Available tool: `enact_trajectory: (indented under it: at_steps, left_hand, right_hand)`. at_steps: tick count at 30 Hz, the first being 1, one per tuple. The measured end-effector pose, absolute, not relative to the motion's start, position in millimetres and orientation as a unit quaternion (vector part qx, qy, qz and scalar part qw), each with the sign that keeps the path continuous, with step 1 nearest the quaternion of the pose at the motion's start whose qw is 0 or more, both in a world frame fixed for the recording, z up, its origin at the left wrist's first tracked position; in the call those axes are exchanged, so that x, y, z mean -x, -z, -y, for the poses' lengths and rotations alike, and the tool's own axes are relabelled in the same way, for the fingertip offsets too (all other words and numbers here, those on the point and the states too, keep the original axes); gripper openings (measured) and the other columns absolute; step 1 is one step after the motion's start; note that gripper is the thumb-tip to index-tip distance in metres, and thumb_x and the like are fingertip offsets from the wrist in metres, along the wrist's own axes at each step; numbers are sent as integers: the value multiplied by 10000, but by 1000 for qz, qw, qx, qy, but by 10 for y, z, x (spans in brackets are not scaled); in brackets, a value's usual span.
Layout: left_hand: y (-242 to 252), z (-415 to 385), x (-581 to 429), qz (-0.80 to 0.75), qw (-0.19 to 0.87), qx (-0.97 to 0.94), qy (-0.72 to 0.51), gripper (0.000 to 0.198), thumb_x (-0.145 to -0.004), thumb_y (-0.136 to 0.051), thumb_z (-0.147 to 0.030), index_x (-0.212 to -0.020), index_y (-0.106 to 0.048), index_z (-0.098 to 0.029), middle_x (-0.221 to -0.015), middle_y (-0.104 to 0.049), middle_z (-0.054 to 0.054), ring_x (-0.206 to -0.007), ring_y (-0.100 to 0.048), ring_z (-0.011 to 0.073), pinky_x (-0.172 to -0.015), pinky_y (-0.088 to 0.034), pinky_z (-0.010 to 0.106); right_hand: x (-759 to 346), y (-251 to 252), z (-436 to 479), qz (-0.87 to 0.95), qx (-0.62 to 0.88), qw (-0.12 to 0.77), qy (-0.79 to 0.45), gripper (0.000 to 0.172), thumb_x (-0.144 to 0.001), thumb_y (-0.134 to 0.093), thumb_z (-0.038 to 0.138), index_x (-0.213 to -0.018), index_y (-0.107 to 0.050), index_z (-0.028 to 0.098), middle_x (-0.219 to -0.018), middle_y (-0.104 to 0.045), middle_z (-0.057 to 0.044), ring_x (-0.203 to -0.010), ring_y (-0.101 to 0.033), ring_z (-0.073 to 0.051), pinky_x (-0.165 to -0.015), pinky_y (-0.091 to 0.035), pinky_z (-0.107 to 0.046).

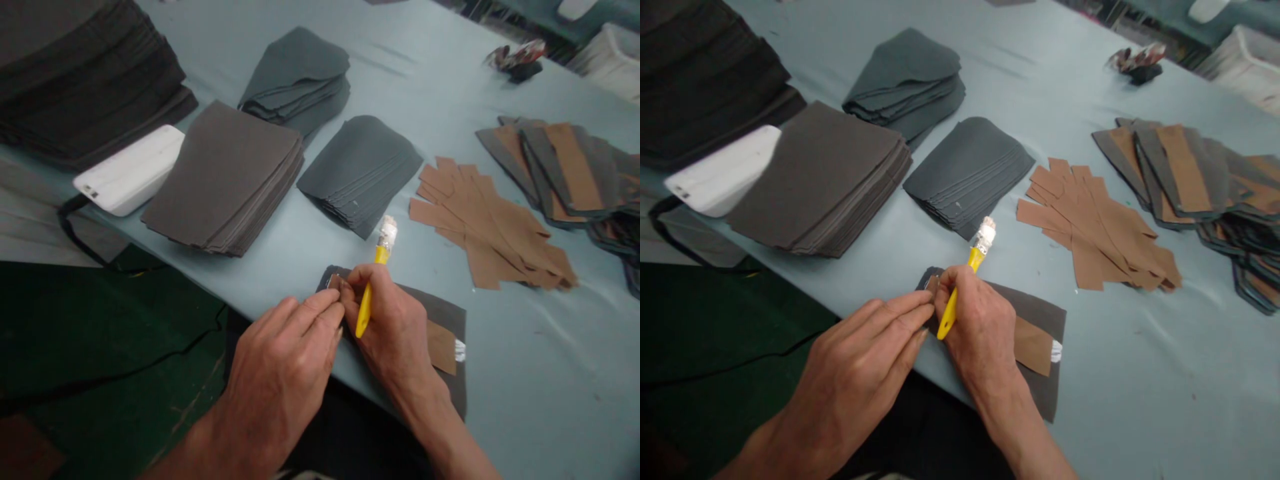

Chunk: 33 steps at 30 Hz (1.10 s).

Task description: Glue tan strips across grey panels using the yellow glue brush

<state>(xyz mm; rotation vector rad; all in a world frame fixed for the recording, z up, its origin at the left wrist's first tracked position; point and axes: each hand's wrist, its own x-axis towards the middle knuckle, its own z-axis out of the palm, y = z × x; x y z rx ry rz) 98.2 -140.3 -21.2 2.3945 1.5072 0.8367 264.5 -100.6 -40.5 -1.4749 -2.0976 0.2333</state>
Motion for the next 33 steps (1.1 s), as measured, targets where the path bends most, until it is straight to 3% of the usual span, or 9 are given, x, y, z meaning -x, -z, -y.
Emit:
enact_trajectory:
  at_steps: [14,33]
  left_hand:
    - [314,1242,-898,-477,78,-847,-223,292,-1047,-509,-94,-1252,-709,-150,-1347,-770,48,-1044,-775,240,-904,-635,397]
    - [324,1153,-846,-456,34,-860,-224,249,-1070,-535,-156,-1204,-744,-181,-1314,-788,28,-904,-769,228,-803,-614,403]
  right_hand:
    - [-2639,405,1005,786,557,258,-76,94,-1007,-528,170,-954,-506,244,-742,-662,31,-607,-668,-160,-584,-408,-255]
    - [-2644,346,1033,784,566,244,-73,96,-1045,-566,182,-970,-535,235,-746,-668,32,-635,-679,-158,-591,-406,-260]
